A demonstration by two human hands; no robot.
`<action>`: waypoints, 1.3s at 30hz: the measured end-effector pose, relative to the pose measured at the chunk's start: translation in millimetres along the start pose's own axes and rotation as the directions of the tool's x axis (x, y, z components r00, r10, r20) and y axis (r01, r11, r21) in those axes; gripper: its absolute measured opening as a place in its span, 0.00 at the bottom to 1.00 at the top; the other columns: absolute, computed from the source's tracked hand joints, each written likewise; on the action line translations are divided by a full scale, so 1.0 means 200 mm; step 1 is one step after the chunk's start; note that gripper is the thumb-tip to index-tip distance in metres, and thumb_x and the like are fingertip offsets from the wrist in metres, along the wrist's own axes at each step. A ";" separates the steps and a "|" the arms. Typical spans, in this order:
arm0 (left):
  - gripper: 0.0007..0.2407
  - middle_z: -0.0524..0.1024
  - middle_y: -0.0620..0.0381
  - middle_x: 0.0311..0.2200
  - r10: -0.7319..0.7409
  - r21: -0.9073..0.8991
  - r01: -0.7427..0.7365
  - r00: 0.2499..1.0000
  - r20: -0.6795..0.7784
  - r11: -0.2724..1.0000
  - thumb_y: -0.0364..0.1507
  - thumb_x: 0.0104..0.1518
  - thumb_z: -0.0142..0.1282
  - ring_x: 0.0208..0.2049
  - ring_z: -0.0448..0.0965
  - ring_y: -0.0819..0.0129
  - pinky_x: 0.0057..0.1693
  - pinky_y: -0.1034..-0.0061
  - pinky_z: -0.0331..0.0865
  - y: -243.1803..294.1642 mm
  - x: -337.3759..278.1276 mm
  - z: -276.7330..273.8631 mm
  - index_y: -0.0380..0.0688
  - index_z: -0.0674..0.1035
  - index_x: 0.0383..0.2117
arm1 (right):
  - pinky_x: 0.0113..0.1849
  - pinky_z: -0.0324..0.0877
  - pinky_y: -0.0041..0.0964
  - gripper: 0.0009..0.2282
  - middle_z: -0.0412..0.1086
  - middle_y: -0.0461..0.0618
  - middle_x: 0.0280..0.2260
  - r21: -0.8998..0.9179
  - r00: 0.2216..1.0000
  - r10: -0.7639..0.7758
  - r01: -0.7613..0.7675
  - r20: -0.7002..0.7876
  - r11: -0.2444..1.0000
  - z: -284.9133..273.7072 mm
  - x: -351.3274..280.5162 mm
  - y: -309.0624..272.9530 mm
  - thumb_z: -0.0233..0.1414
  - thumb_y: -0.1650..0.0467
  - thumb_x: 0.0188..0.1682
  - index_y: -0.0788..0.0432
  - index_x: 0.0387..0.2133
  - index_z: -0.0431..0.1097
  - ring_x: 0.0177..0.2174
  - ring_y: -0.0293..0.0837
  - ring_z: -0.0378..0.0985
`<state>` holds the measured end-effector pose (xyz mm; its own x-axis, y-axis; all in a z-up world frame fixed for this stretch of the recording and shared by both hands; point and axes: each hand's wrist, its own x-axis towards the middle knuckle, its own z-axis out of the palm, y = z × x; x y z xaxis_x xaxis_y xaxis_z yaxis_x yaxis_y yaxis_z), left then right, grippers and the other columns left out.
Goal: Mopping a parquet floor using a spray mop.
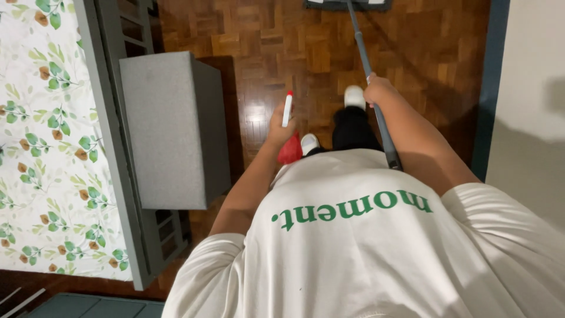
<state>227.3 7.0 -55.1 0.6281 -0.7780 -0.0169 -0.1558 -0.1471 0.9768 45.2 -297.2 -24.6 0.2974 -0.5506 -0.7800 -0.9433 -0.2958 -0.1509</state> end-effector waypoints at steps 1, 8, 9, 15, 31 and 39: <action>0.14 0.74 0.46 0.31 0.000 -0.001 0.000 1.000 -0.008 1.000 0.22 0.45 0.59 0.36 0.76 0.57 0.48 0.65 0.71 -0.02 0.04 0.00 0.42 0.79 0.39 | 0.36 0.77 0.51 0.35 0.76 0.59 0.30 -0.006 1.000 -0.005 0.005 0.000 1.000 -0.08 0.02 -0.03 0.50 0.80 0.44 0.63 0.70 0.47 0.20 0.53 0.82; 0.13 0.75 0.44 0.32 0.046 -0.019 -0.048 0.993 -0.112 0.999 0.20 0.43 0.58 0.35 0.77 0.55 0.46 0.63 0.71 0.07 0.44 0.14 0.41 0.78 0.38 | 0.33 0.78 0.53 0.33 0.71 0.72 0.45 0.086 0.996 -0.082 0.085 -0.041 0.993 -0.68 0.54 -0.23 0.48 0.79 0.47 0.62 0.70 0.47 0.26 0.57 0.82; 0.14 0.75 0.48 0.32 0.053 -0.049 -0.058 0.994 -0.098 0.997 0.19 0.41 0.58 0.34 0.77 0.58 0.46 0.65 0.71 0.09 0.50 0.17 0.42 0.78 0.36 | 0.32 0.79 0.53 0.34 0.70 0.72 0.45 0.107 0.997 -0.058 0.062 -0.042 0.992 -0.76 0.66 -0.26 0.48 0.79 0.47 0.62 0.70 0.47 0.26 0.58 0.81; 0.14 0.75 0.46 0.30 0.005 -0.016 -0.008 0.988 -0.157 1.000 0.18 0.41 0.57 0.35 0.77 0.56 0.48 0.64 0.70 0.31 0.93 0.40 0.39 0.79 0.37 | 0.30 0.80 0.48 0.25 0.75 0.67 0.38 0.067 0.979 -0.200 0.203 -0.045 0.977 -1.31 1.19 -0.46 0.46 0.79 0.47 0.74 0.61 0.58 0.24 0.55 0.82; 0.21 0.77 0.48 0.41 -0.076 0.185 0.145 0.938 -0.338 0.972 0.21 0.43 0.57 0.40 0.78 0.56 0.50 0.70 0.73 0.43 1.02 0.60 0.40 0.76 0.48 | 0.20 0.69 0.37 0.20 0.75 0.60 0.30 0.033 0.980 -0.199 0.200 -0.031 0.979 -1.96 1.57 -0.66 0.47 0.81 0.48 0.71 0.57 0.61 0.18 0.46 0.77; 0.13 0.74 0.56 0.28 -0.063 0.100 0.098 0.948 -0.312 0.990 0.18 0.46 0.49 0.28 0.72 0.65 0.42 0.76 0.71 0.64 0.84 0.57 0.39 0.76 0.39 | 0.25 0.71 0.44 0.30 0.69 0.67 0.48 0.042 0.986 -0.149 0.146 0.074 0.988 -1.70 0.99 -0.39 0.41 0.83 0.47 0.61 0.67 0.51 0.25 0.55 0.77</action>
<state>224.8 -211.9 42.2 0.8433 -0.5373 -0.0105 -0.1685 -0.2830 0.9442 227.8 -647.3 39.5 0.4224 -0.4409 -0.7919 -0.8952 -0.3401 -0.2882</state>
